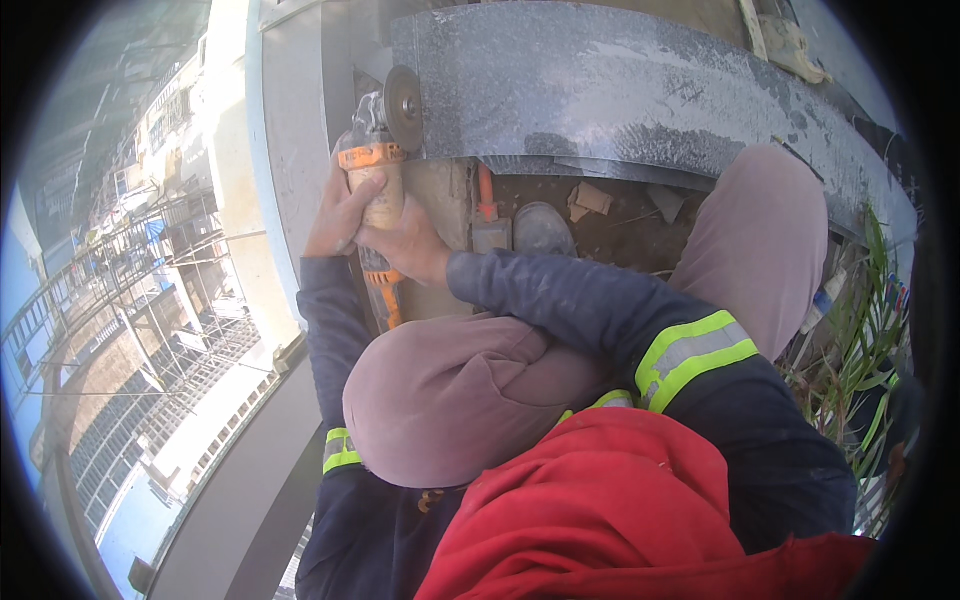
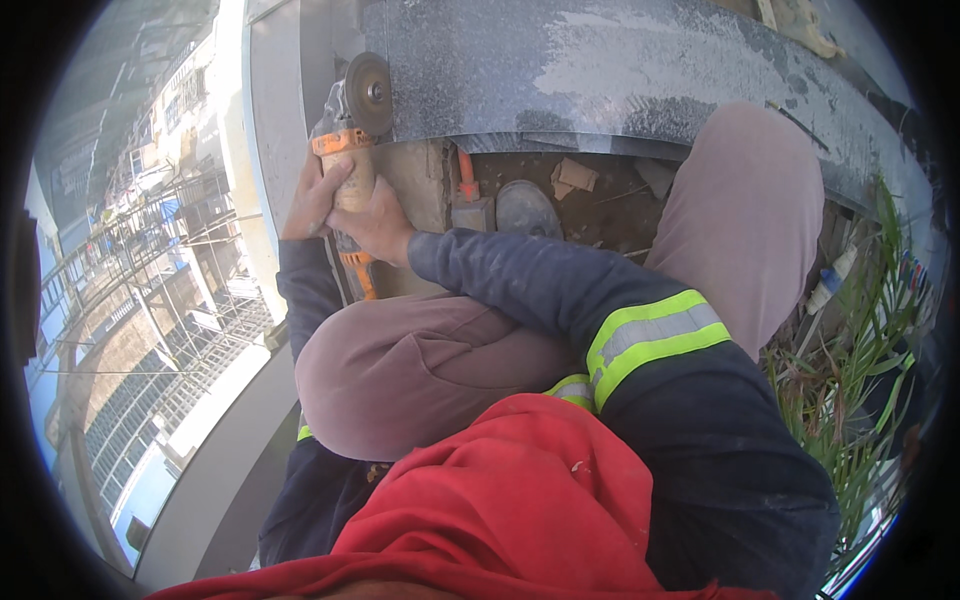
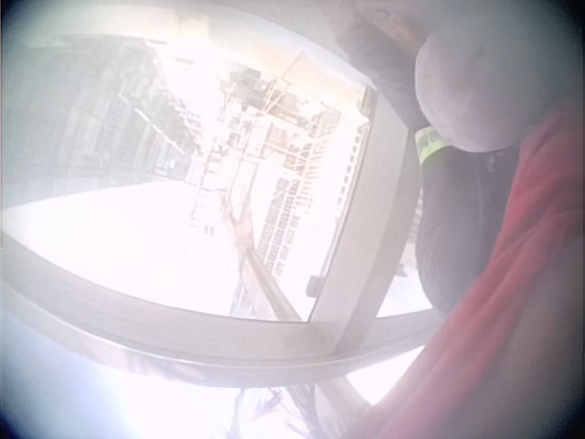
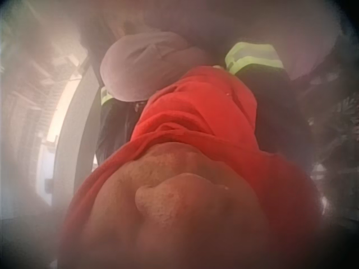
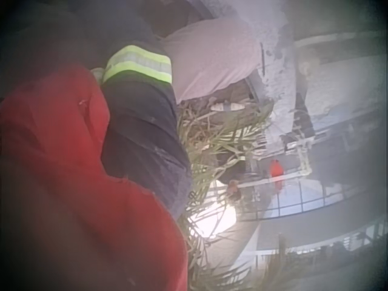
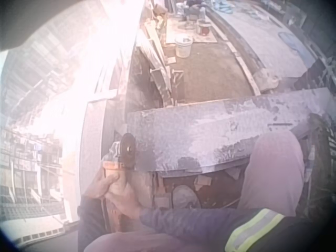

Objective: The person uses an angle grinder to cut a large stone slab, then measures and marks the slab with a tape measure and a straight edge. The person is wearing a red hoodie and a pink head covering.

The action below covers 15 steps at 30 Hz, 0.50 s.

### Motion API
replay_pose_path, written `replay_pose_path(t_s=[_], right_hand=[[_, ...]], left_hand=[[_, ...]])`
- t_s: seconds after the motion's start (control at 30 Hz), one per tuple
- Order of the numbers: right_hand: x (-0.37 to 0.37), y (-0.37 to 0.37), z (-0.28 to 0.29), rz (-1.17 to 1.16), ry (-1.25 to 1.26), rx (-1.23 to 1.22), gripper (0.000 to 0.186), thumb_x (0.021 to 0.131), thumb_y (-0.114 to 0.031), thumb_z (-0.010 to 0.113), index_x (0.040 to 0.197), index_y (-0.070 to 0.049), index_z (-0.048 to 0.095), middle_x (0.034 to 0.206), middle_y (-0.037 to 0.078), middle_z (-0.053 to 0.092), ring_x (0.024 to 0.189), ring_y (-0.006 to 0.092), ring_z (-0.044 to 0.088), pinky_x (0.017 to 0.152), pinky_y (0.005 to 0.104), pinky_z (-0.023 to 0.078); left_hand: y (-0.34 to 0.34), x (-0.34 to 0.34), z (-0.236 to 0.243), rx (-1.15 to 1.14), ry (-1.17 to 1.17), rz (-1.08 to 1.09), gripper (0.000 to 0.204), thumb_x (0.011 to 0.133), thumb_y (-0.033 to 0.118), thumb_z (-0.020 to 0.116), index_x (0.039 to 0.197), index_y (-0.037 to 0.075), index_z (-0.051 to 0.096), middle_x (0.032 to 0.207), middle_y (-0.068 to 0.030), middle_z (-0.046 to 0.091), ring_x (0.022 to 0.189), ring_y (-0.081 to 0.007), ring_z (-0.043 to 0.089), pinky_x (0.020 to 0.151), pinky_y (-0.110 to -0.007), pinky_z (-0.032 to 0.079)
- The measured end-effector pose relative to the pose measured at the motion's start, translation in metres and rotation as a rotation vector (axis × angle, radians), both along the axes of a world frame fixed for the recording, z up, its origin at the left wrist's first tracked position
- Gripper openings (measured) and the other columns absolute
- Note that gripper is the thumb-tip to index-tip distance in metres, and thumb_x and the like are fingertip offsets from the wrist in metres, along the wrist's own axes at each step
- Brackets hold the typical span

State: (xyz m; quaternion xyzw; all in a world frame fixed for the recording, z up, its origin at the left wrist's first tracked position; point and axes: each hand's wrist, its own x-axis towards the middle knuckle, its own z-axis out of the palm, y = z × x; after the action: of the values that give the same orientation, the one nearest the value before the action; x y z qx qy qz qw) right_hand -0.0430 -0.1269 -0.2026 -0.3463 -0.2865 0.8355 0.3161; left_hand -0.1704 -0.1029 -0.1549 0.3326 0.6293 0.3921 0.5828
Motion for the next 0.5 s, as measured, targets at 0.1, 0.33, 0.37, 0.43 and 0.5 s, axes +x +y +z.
replay_pose_path(t_s=[0.1,0.33,0.37,0.43,0.5], right_hand=[[0.01,-0.003,0.014,0.023,-0.042,0.065,0.048,0.087,-0.01,0.073,0.13,0.002,0.053,0.115,0.011,0.066,0.106,0.0184,0.067,0.089,0.0343,0.056],[0.009,-0.017,0.011,0.037,0.043,-0.032,0.064,0.082,-0.018,0.08,0.129,0.006,0.044,0.115,0.015,0.062,0.104,0.0199,0.067,0.087,0.0346,0.058],[0.009,-0.018,0.012,0.026,0.047,-0.025,0.064,0.083,-0.019,0.08,0.129,0.006,0.044,0.115,0.015,0.062,0.104,0.0198,0.067,0.086,0.0345,0.058],[0.008,-0.02,0.012,0.01,0.062,-0.02,0.064,0.083,-0.019,0.08,0.129,0.006,0.044,0.115,0.015,0.062,0.104,0.0198,0.067,0.086,0.0344,0.058],[0.009,-0.02,0.014,0.003,0.084,-0.023,0.064,0.083,-0.019,0.08,0.128,0.007,0.044,0.115,0.015,0.063,0.104,0.0199,0.067,0.086,0.0345,0.058]], left_hand=[[-0.009,-0.001,0.002,0.007,0.034,-0.005,0.069,0.1,0.017,0.067,0.156,0.001,0.031,0.142,-0.0165,0.053,0.127,-0.0236,0.057,0.105,-0.038,0.049],[-0.022,0.004,0.012,-0.02,-0.012,0.002,0.084,0.097,0.016,0.07,0.162,0.0,0.02,0.146,-0.018,0.05,0.132,-0.0243,0.053,0.109,-0.038,0.047],[-0.023,0.004,0.012,-0.018,-0.007,-0.003,0.084,0.097,0.016,0.07,0.162,0.0,0.019,0.146,-0.0181,0.05,0.133,-0.0244,0.052,0.109,-0.038,0.047],[-0.025,0.004,0.012,-0.019,-0.024,0.0,0.085,0.097,0.016,0.07,0.162,0.0,0.019,0.146,-0.018,0.05,0.133,-0.0244,0.052,0.109,-0.038,0.047],[-0.026,0.003,0.012,-0.019,-0.025,-0.004,0.085,0.097,0.016,0.07,0.162,0.0,0.019,0.146,-0.0178,0.049,0.132,-0.0243,0.052,0.109,-0.038,0.047]])
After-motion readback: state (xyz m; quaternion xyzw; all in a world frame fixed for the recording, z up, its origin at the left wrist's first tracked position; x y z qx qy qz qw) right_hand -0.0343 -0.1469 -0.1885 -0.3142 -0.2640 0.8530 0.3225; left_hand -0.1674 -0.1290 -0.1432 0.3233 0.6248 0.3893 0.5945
